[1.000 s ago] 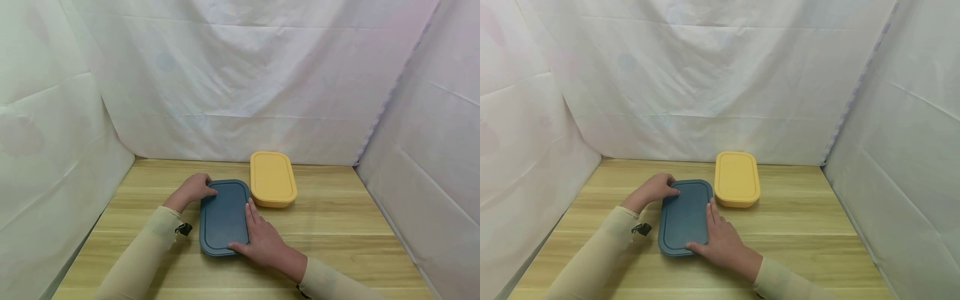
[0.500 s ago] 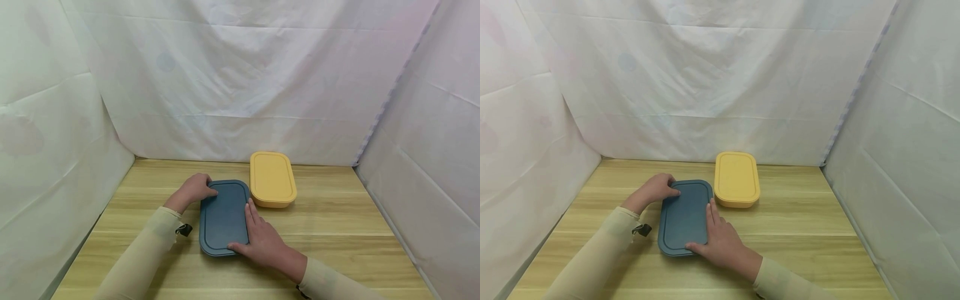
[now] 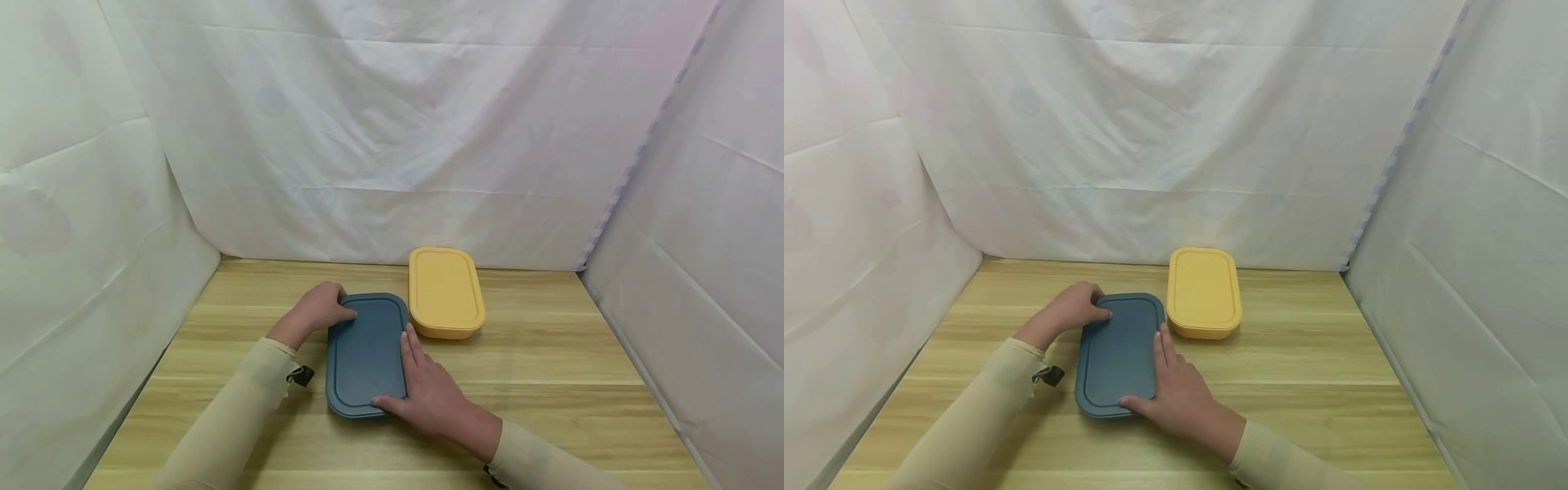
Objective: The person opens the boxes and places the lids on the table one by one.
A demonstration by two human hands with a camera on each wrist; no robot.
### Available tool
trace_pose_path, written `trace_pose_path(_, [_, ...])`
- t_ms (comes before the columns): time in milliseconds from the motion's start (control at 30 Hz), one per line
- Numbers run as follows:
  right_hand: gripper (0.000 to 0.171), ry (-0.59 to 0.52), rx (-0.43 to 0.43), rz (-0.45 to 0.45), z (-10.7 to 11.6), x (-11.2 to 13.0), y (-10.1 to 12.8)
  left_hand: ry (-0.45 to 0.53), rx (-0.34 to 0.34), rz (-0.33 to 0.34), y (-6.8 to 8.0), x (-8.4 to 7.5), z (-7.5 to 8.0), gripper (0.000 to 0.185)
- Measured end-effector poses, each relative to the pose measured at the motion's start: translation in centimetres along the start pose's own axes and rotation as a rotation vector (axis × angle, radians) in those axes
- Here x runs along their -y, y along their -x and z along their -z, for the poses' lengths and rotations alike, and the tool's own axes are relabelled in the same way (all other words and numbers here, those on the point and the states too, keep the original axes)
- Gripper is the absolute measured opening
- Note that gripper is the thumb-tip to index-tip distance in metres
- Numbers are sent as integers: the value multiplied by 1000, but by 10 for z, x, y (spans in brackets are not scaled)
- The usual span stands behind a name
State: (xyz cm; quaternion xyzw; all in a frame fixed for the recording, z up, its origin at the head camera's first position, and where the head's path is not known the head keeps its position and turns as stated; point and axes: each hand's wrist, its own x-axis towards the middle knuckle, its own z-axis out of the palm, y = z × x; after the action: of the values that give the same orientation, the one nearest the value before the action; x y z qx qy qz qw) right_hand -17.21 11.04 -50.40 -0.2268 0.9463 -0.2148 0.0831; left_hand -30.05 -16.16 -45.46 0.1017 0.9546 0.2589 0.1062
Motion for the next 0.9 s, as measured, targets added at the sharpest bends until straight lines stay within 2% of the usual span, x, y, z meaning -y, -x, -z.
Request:
trace_pose_path(533, [129, 1, -10, -8, -2, -1, -1, 28, -29, -56, -4, 9, -5, 48])
trace_pose_path(900, [129, 2, -13, -5, -2, -2, -2, 47, -30, -74, -6, 14, -7, 44])
